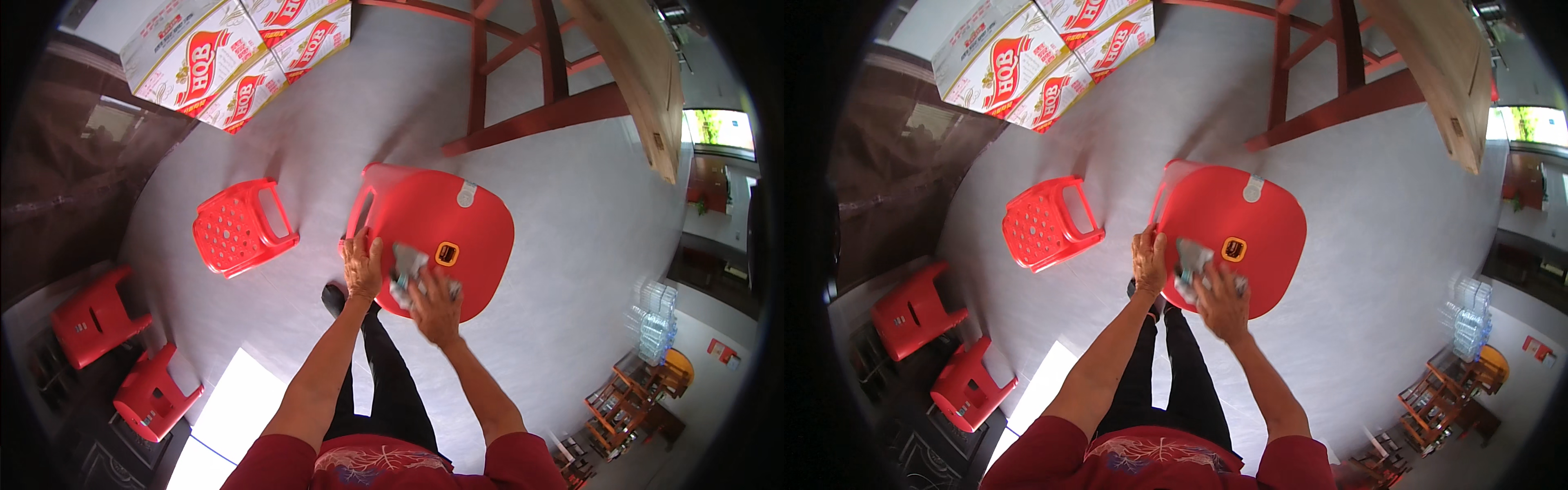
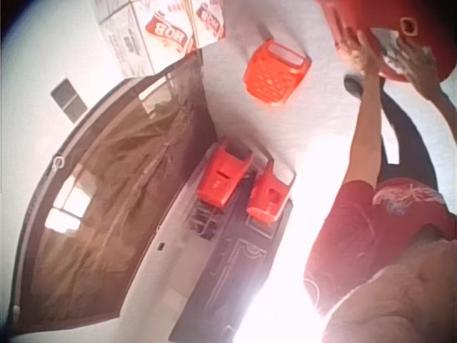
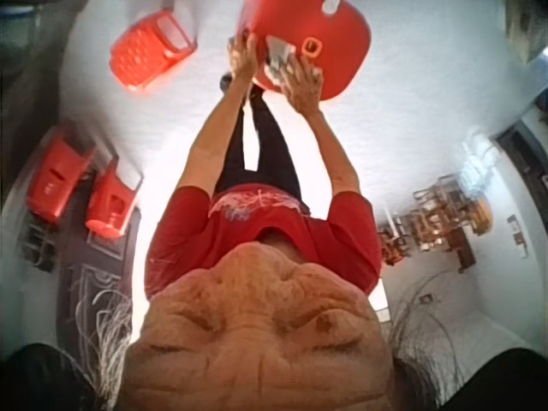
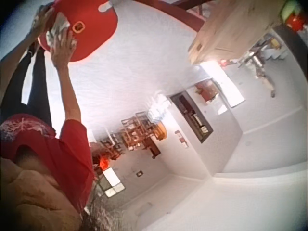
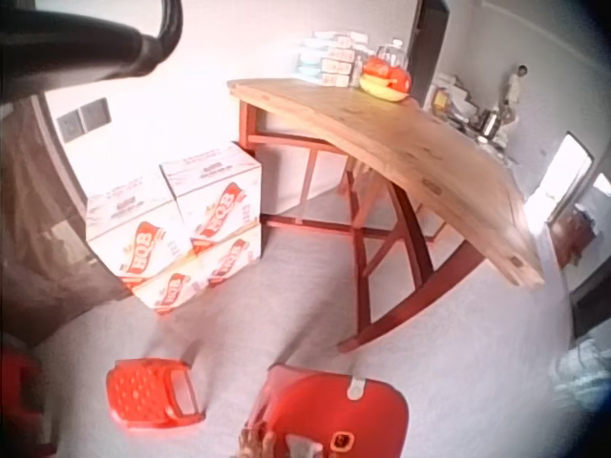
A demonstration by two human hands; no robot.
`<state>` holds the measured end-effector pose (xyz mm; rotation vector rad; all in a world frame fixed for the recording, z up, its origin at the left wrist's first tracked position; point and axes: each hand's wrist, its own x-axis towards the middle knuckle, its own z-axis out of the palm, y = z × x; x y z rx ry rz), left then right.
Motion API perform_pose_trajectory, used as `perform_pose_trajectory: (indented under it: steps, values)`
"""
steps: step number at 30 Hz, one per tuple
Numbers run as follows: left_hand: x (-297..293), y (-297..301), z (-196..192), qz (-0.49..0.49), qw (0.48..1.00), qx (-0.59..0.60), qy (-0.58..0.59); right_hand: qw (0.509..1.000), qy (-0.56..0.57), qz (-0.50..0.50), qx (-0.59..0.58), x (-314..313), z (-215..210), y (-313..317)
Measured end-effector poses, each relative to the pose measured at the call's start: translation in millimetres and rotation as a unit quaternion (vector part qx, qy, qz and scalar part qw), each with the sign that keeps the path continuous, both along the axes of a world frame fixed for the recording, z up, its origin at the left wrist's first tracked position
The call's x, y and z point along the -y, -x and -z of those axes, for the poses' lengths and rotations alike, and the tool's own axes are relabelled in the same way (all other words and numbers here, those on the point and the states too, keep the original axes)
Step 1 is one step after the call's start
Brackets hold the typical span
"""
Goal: The person wipes the surfaces of several red plastic stools with a white cloth, turning them over to clean the undersides. They then move to a wooden table and wipe its surface with the same cloth, followed by a brown cloth. The person handles the stools and table individually, moving them into position for cleaning.
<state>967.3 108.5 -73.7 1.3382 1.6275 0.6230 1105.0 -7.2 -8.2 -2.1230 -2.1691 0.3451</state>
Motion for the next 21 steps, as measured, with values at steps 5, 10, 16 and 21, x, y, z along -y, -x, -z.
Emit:
perform_pose_trajectory:
  steps: [5, 10, 16, 21]
  values:
    - [2, 0, -3, -0.017, 1.000, 0.002, -0.015, 0.975, -0.127, 0.165, 0.077, -129, 25, -28]
    - [6, -4, -2, -0.054, 0.998, 0.043, 0.009, 0.984, -0.156, 0.084, 0.036, -184, 37, -17]
    - [8, 0, -1, -0.121, 0.988, 0.092, 0.024, 0.996, -0.077, -0.026, -0.027, -104, 12, 48]
    - [8, -5, -2, -0.110, 0.993, 0.047, 0.000, 0.987, -0.075, -0.120, 0.078, -108, 14, 20]
